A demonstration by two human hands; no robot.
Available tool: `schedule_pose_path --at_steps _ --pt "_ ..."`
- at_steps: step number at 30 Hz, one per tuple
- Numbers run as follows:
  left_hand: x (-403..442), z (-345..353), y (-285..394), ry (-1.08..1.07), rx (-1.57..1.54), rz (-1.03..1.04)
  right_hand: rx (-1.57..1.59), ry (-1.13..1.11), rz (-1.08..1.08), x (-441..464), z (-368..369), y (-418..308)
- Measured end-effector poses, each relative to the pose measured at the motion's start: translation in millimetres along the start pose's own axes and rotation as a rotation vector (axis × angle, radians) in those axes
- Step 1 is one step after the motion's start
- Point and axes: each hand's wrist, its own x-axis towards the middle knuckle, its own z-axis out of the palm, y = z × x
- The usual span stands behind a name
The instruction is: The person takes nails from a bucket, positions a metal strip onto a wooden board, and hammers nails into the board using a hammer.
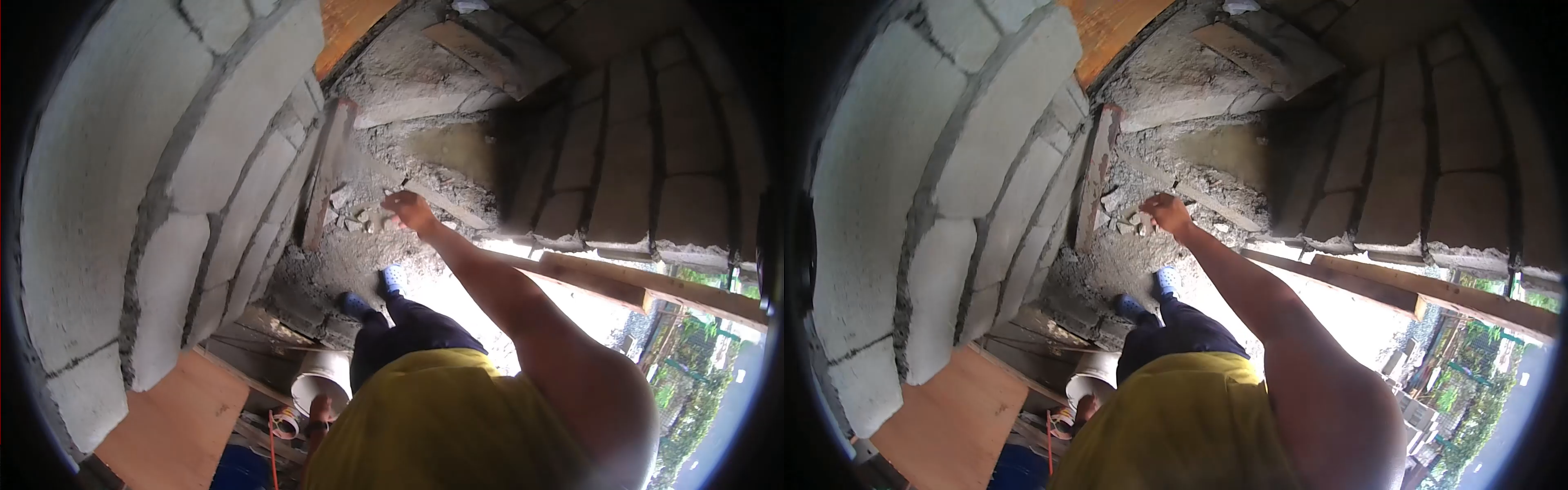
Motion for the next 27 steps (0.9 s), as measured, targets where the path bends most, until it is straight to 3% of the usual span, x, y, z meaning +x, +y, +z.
schedule_pose_path --at_steps 1,2,4,6,8,10,11,13,14,16,17,18,19,20,21,23,24,26,27 --pt "-21 -25 44 -0.013 -0.400 -0.476 -0.034 0.070 -0.059 32 -3 -3" --pt "-26 -12 40 0.101 -0.483 -0.528 -0.068 0.136 -0.115 67 -1 -5" --pt "-27 -52 49 0.036 -0.978 -0.821 -0.056 0.284 -0.263 113 13 -45" --pt "-41 -76 74 0.135 -1.087 -0.737 -0.196 0.208 -0.183 188 26 -65" --pt "-47 -79 106 0.239 -1.198 -0.647 0.014 0.307 -0.163 247 53 -63" --pt "-62 -72 122 0.438 -0.153 -0.057 0.151 0.152 -0.126 274 65 -65" --pt "-67 -77 143 0.440 -0.148 -0.074 0.259 0.102 -0.107 278 70 -63" --pt "-72 -101 196 0.510 0.038 0.166 0.363 0.041 -0.074 282 77 -53" --pt "-79 -100 205 0.507 0.031 0.151 0.416 -0.008 -0.189 282 79 -46" --pt "-86 -96 218 0.250 -0.499 -0.432 0.457 -0.061 -0.304 269 82 -42" --pt "-89 -85 208 0.261 -0.405 -0.332 0.457 -0.129 -0.535 245 83 -43" --pt "-85 -74 195 0.176 -0.423 -0.478 0.453 -0.199 -0.755 215 85 -38" --pt "-86 -57 181 0.081 -0.440 -0.629 0.410 -0.193 -0.722 177 87 -35" --pt "-92 -47 177 0.171 -0.260 -0.504 0.405 -0.209 -0.686 146 90 -25" --pt "-94 -3 119 0.170 -0.387 -0.513 0.430 -0.250 -0.567 119 92 -18" --pt "-95 -41 152 0.088 -0.707 -0.654 0.492 -0.304 -0.426 79 96 -6" --pt "-100 -33 143 0.148 -0.483 -0.463 0.492 -0.306 -0.408 64 98 1" --pt "-88 -34 127 0.077 -0.807 -0.647 0.323 -0.224 -0.456 42 96 8" --pt "-83 -44 128 0.072 -0.801 -0.639 0.283 -0.202 -0.474 30 95 6"
